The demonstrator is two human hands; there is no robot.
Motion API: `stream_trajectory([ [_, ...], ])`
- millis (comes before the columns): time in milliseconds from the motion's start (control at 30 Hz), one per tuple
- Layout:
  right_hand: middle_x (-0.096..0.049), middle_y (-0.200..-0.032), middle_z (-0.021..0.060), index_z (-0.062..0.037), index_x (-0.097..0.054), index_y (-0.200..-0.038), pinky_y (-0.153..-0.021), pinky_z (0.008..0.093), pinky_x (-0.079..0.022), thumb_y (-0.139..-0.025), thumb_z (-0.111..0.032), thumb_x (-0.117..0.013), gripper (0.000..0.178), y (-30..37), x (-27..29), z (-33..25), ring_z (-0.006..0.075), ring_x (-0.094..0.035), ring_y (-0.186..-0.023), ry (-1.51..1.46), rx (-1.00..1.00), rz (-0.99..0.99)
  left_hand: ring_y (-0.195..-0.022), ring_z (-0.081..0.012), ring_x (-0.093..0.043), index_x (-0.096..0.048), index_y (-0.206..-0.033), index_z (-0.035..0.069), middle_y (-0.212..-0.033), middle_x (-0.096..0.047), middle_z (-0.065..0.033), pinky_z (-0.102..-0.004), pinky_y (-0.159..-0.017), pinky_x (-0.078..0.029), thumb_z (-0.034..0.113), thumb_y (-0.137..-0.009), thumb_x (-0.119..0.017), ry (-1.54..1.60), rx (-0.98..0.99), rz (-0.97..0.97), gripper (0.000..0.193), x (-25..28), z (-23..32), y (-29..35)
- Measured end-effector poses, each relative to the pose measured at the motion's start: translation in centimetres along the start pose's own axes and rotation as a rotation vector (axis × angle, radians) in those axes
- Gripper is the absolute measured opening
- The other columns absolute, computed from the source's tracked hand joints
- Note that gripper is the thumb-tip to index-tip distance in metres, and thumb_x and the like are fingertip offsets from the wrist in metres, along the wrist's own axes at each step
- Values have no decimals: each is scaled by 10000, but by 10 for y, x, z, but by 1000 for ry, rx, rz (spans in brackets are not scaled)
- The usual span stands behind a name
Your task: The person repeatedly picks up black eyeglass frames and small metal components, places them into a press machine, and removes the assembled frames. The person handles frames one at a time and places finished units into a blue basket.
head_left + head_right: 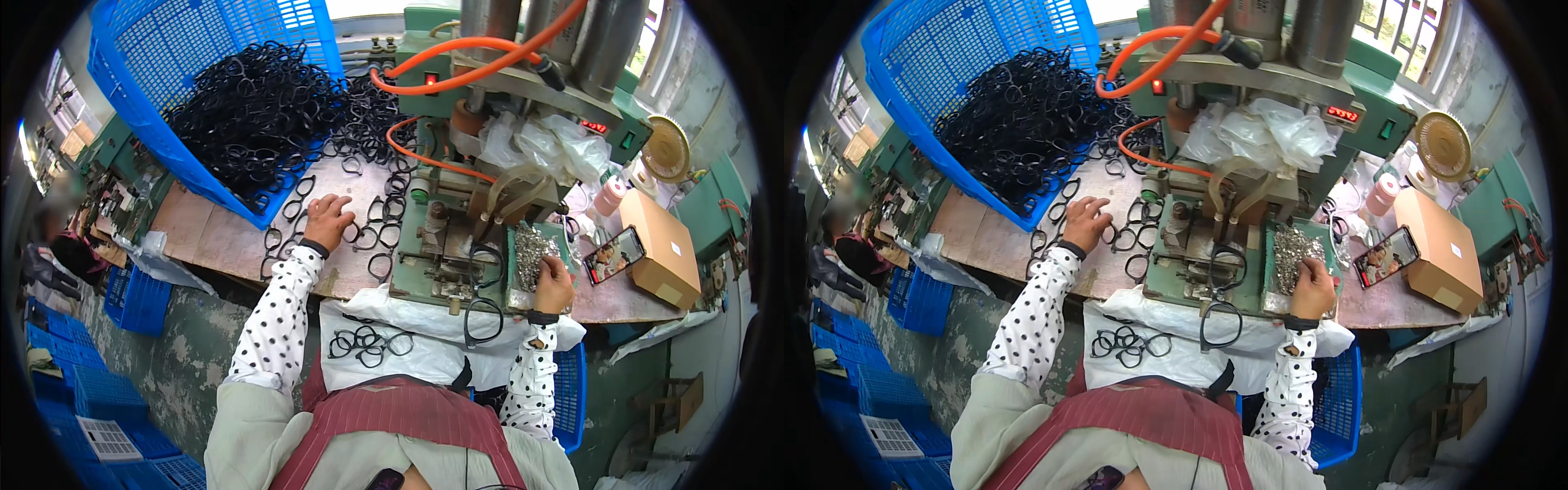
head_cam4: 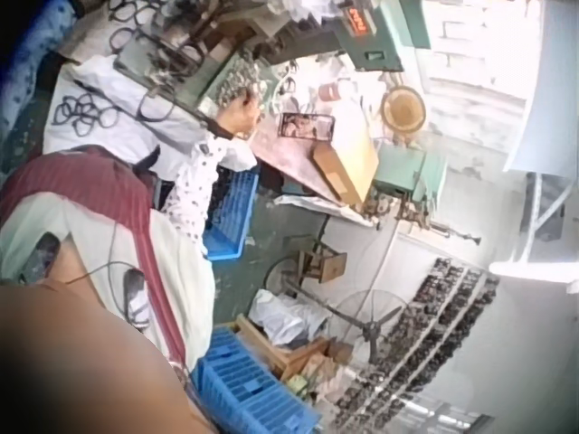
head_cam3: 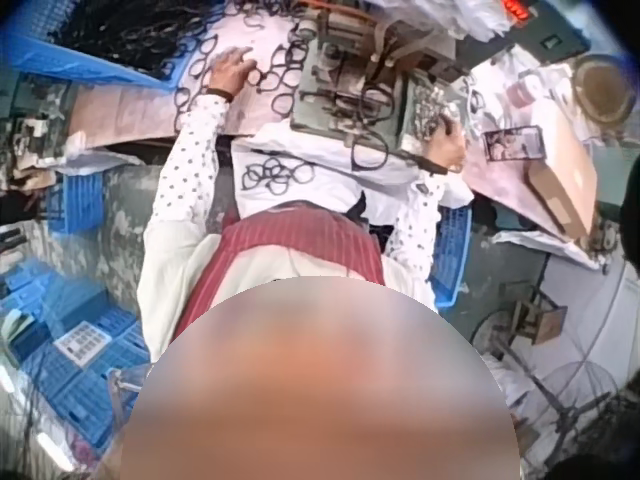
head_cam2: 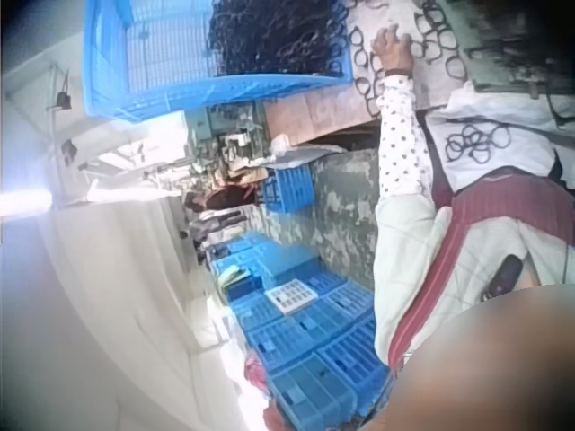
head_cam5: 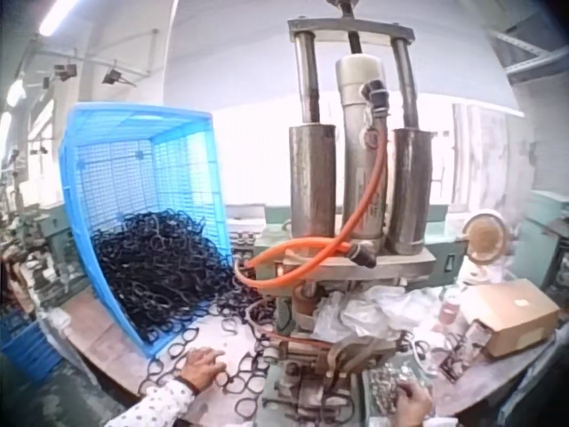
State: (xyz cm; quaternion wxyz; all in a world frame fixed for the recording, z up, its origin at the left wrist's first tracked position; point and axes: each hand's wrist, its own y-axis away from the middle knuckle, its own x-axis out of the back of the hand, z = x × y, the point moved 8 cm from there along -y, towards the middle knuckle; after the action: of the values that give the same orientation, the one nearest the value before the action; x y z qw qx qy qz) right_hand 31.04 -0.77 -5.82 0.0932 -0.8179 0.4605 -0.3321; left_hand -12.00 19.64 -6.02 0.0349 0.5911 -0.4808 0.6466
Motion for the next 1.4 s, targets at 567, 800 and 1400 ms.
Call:
stream_trajectory([
  [567, -693, -833, 33, 16, -691, -995, -563, 206, -400, -759, -21, -715, 239, 17, -14, -148, 57, -524, -637, -610, -58, -383, -877, -185, -628, -645, -1112, 107, -1025, -656, -20, -412, -907, -441, 133, -739, -717, 597, -320, 440, 380, 166, 211, -71],
  [800, -685, -842, 83, 19, -546, -1088, -594, 218, -444, -731, -41, -744, 413, 17, -32, -141, 82, -605, -703, -691, -154, -401, -861, -221, -619, -633, -1137, 64, -1027, -640, -52, -416, -877, -487, 101, -739, -679, 772, -438, 372, 402, 152, 227, -72],
  [1400, -714, -895, 45, -130, -600, -1115, -780, 400, -466, -753, -184, -750, 395, -30, 4, -2, 271, -640, -883, 110, -84, 24, -1023, -312, -591, -540, -1230, 24, -1150, -603, -130, -490, -1002, -437, 31, -693, -673, 993, -691, 112, 553, 139, 235, -80],
])
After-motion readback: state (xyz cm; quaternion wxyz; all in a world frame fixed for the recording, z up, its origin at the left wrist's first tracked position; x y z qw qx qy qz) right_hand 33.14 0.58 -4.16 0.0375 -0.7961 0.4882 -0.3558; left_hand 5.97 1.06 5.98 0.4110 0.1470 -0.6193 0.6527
